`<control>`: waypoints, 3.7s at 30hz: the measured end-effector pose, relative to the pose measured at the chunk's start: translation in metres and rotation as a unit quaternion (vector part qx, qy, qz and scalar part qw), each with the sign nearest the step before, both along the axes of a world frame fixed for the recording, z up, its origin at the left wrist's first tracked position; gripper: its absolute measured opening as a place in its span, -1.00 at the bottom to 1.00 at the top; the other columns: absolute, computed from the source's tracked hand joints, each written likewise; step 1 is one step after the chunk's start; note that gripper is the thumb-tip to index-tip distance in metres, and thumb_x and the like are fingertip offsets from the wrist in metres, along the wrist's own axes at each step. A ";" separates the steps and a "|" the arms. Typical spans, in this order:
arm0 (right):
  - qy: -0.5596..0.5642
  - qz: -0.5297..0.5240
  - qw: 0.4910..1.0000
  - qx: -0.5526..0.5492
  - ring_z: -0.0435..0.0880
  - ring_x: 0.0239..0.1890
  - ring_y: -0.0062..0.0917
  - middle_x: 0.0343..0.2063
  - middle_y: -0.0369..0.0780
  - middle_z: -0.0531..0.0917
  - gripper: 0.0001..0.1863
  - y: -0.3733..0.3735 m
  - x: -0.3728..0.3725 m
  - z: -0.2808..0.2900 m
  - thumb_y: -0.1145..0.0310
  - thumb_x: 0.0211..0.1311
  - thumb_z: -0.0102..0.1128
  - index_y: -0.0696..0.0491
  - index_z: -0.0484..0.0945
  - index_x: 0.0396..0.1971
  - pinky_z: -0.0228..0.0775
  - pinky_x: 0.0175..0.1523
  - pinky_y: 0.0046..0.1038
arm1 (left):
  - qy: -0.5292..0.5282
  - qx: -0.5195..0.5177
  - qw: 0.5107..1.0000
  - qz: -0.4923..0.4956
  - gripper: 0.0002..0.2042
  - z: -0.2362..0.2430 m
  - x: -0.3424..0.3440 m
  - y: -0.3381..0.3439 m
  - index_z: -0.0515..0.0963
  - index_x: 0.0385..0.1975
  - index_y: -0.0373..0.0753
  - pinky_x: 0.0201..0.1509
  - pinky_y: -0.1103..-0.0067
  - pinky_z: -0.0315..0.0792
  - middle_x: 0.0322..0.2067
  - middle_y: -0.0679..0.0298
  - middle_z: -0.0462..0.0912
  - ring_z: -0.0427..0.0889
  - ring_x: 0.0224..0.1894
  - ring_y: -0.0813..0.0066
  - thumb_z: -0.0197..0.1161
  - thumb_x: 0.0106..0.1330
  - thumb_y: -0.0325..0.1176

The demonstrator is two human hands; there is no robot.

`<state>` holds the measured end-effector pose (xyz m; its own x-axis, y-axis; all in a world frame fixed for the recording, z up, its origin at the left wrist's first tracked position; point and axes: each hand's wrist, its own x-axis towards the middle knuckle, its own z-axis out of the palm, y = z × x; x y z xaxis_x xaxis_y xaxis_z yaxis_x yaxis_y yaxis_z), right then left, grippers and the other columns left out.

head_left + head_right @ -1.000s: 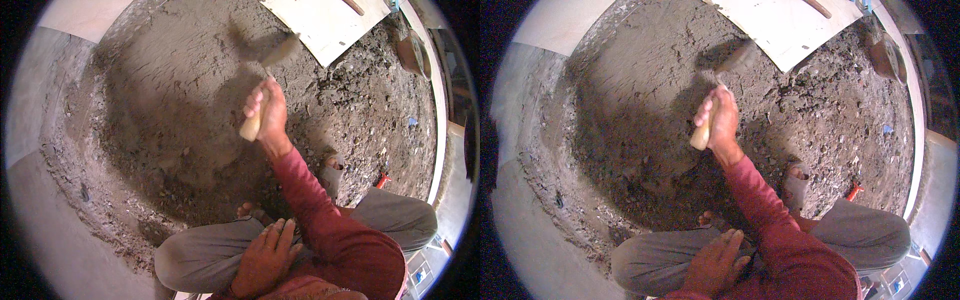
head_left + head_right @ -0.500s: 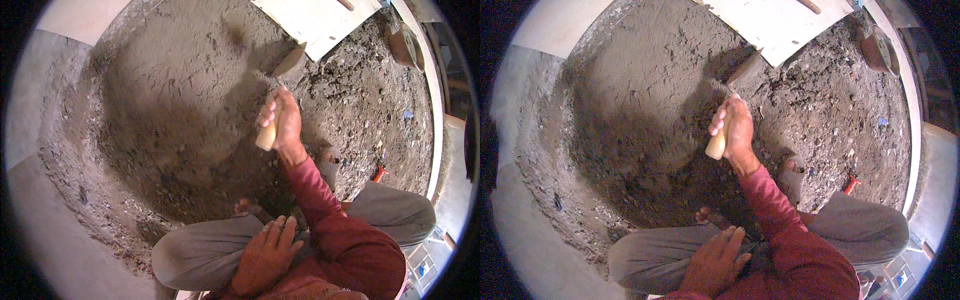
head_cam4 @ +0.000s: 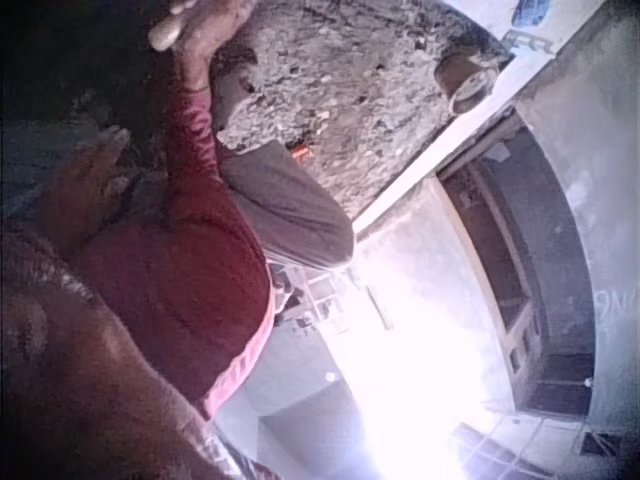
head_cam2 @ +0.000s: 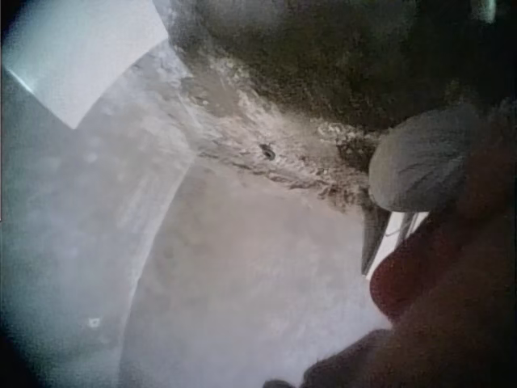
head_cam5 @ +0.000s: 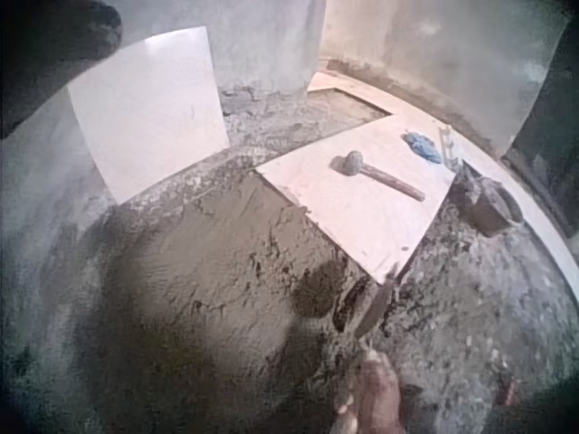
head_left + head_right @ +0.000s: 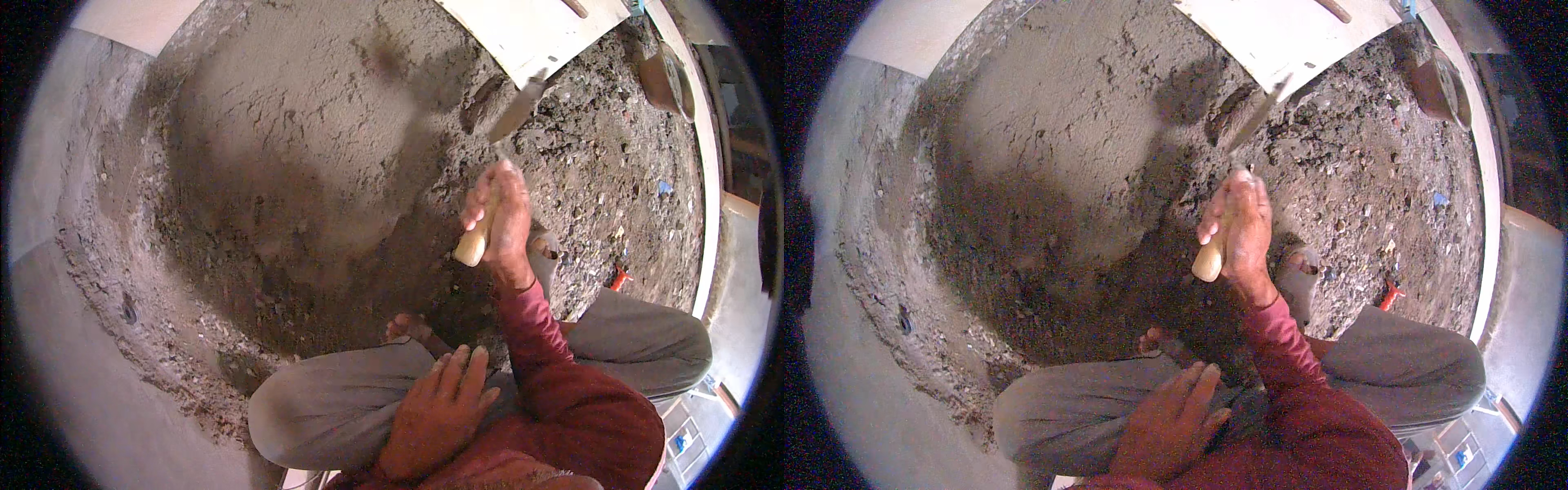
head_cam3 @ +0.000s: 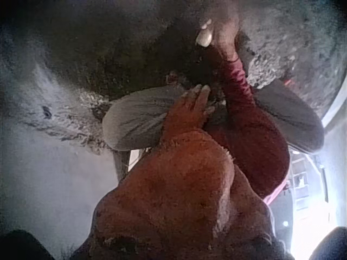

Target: The person hammers a tile into place, wipes it with a cloth, and then uses a trowel to spread mortar onto the floor for the next tile.

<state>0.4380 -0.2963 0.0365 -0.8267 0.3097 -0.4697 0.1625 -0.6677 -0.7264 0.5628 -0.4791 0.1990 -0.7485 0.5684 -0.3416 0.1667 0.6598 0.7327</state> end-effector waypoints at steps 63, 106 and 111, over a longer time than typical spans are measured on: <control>0.127 0.347 0.219 0.903 0.67 -0.09 0.05 -0.13 -0.01 0.68 -0.62 -0.027 -0.411 -0.031 0.34 0.29 0.06 0.02 0.42 0.10 0.50 -0.04 0.05 | 0.010 0.109 0.993 0.052 -0.49 -0.034 0.017 -0.011 0.41 0.23 -0.28 -0.19 0.39 0.58 -0.23 0.12 0.63 0.67 -0.21 0.20 0.12 0.39 -0.08; 0.496 0.535 0.069 0.681 0.63 -0.31 -0.42 -0.24 -0.26 0.54 -0.57 -0.093 -0.078 0.033 0.27 0.23 0.26 -0.09 0.47 0.10 0.49 -0.29 -0.35 | -0.117 0.012 0.982 0.146 -0.42 0.042 0.036 -0.007 0.29 0.38 -0.36 0.27 0.09 0.40 0.06 -0.14 0.57 0.55 0.14 -0.10 0.08 0.45 -0.17; 0.505 0.428 0.035 0.749 0.65 -0.29 -0.43 -0.21 -0.28 0.56 -0.60 -0.104 -0.116 0.008 0.23 0.23 0.24 -0.11 0.46 0.07 0.50 -0.30 -0.35 | 0.056 0.059 0.981 0.174 -0.39 0.015 0.040 -0.019 0.46 0.13 -0.41 -0.37 0.48 0.44 -0.39 0.20 0.53 0.55 -0.36 0.34 0.17 0.25 -0.01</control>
